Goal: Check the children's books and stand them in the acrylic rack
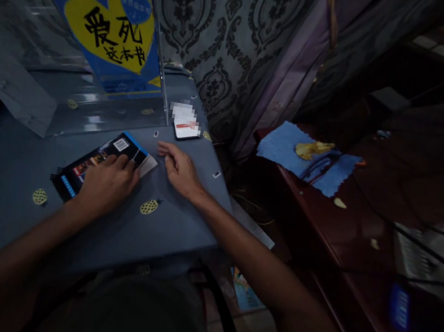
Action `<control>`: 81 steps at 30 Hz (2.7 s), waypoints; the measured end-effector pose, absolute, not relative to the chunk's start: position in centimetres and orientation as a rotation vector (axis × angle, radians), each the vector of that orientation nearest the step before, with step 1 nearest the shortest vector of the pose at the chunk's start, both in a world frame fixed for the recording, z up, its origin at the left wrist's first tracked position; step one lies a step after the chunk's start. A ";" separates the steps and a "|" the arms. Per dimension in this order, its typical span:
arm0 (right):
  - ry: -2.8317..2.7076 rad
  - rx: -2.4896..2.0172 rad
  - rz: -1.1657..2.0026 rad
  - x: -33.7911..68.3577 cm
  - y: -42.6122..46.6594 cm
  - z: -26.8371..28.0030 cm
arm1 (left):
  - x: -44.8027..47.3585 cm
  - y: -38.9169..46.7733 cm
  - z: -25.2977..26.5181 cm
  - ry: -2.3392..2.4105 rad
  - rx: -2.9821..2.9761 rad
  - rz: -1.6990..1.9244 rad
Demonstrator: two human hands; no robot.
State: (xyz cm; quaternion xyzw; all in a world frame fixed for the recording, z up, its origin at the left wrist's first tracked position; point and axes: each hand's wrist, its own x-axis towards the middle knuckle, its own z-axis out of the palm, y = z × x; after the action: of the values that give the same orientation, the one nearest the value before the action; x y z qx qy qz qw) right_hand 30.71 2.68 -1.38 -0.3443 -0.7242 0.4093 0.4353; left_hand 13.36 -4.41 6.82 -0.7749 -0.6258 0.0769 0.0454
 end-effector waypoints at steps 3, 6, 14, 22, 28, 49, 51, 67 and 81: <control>-1.886 -0.892 0.861 30.7 1.9 -0.4 | 13.4 -4.5 6.5 -1.889 -2.369 0.186; -2.017 -0.874 0.694 30.6 1.1 0.1 | 13.5 -4.7 5.9 -1.869 -2.341 0.130; -2.361 -0.845 0.456 30.1 0.0 -0.7 | 7.4 -5.1 6.1 -1.846 -2.387 0.000; -2.434 -0.887 0.486 27.3 3.0 -0.2 | 2.7 -8.1 5.1 -1.926 -2.388 -0.174; -2.442 -0.939 0.404 25.1 7.5 -1.0 | 3.8 -8.5 3.8 -1.762 -2.538 -0.079; -2.388 -0.702 0.668 27.5 3.5 -1.3 | 4.6 -9.8 1.9 -1.616 -2.589 -0.264; -2.365 -0.678 0.746 28.3 2.8 -1.2 | 4.5 -9.7 2.0 -1.613 -2.603 -0.263; -2.465 -0.647 0.549 30.6 -3.5 0.0 | 5.4 -10.1 1.4 -1.568 -2.503 -0.256; -2.572 -0.651 0.349 25.9 -0.2 1.2 | 1.6 -5.8 2.9 -1.680 -2.571 -0.388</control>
State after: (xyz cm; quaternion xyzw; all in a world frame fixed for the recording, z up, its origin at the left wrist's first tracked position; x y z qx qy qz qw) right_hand 25.86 -0.17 1.20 -0.2366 -0.9352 0.1268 0.2309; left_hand 1.65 -5.80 2.94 -0.8304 -0.5425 -0.1253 0.0229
